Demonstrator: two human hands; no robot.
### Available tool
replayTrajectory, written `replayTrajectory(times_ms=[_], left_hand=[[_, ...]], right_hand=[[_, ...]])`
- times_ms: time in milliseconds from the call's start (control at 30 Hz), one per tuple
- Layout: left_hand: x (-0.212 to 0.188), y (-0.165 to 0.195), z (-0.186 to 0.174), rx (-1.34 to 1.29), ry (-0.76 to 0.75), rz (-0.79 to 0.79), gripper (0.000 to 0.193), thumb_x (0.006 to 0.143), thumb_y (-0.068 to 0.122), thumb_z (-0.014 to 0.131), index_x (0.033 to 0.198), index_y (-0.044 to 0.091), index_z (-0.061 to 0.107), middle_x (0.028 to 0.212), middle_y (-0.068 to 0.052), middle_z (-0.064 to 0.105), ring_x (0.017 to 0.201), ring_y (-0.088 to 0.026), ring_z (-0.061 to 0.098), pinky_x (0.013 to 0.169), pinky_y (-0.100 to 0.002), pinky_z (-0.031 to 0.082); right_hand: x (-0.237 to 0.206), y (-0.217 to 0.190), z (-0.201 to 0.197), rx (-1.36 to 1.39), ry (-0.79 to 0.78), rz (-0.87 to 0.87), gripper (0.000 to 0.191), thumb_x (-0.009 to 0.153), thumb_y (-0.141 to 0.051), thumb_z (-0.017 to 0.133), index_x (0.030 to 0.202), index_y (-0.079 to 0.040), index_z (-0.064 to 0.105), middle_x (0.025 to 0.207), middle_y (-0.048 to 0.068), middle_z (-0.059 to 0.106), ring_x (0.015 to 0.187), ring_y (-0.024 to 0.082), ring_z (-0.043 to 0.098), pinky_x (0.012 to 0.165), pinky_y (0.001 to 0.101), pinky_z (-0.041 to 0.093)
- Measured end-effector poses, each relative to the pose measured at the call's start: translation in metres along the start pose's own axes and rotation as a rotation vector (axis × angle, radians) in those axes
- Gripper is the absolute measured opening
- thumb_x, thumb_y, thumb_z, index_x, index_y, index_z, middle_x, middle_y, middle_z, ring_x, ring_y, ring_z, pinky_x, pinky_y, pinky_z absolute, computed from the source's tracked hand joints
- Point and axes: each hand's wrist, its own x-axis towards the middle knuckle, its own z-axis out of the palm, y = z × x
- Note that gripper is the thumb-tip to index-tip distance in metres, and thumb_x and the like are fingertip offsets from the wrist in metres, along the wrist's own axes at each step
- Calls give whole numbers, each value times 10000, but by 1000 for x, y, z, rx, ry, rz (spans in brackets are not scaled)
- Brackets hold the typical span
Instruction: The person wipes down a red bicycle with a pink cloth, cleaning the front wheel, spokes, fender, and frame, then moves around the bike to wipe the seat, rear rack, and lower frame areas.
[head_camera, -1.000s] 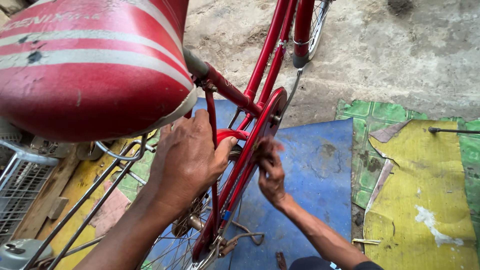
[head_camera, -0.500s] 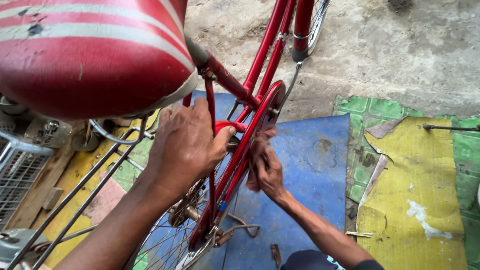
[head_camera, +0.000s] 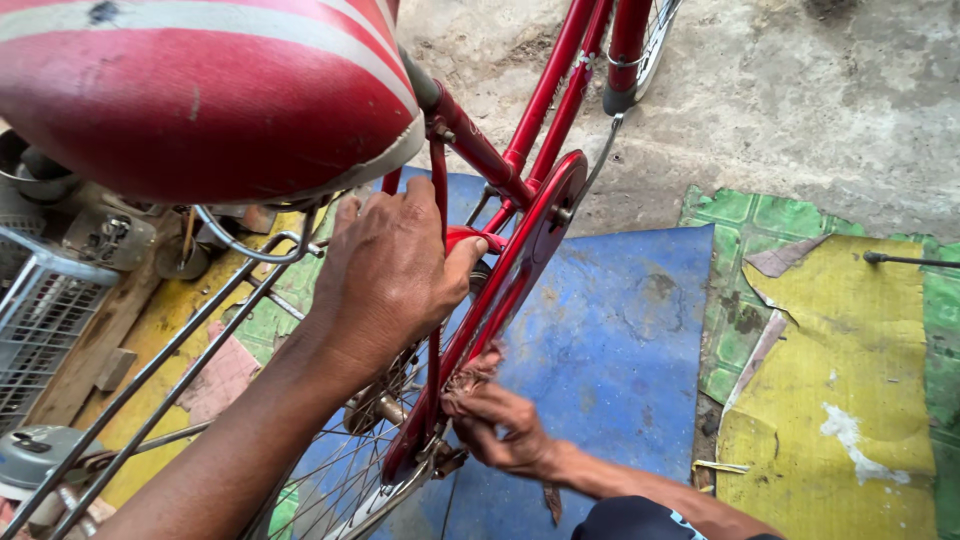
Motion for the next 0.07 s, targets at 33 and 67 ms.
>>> replayTrajectory(times_ms=[33,67], left_hand=[[-1,0,0,5,17,14,493,852,409,760,975,-46,615,815,-304,680,904,-465,659,936,-577,415],[-2,-1,0,7,-3,9,497,858,410,754,995,-46,611,818,-301,682,896,-464,662,934,-570,420]], right_hand=[[11,-4,-2,50,121,-134,245,943,67,633,1170,-13,674,1000,110,689,838,206,719,701,335,640],[27,-3,-5,99,243,-267,216,1008,34,585,1198,-48,647,1019,87,670,874,202,710,757,356,644]])
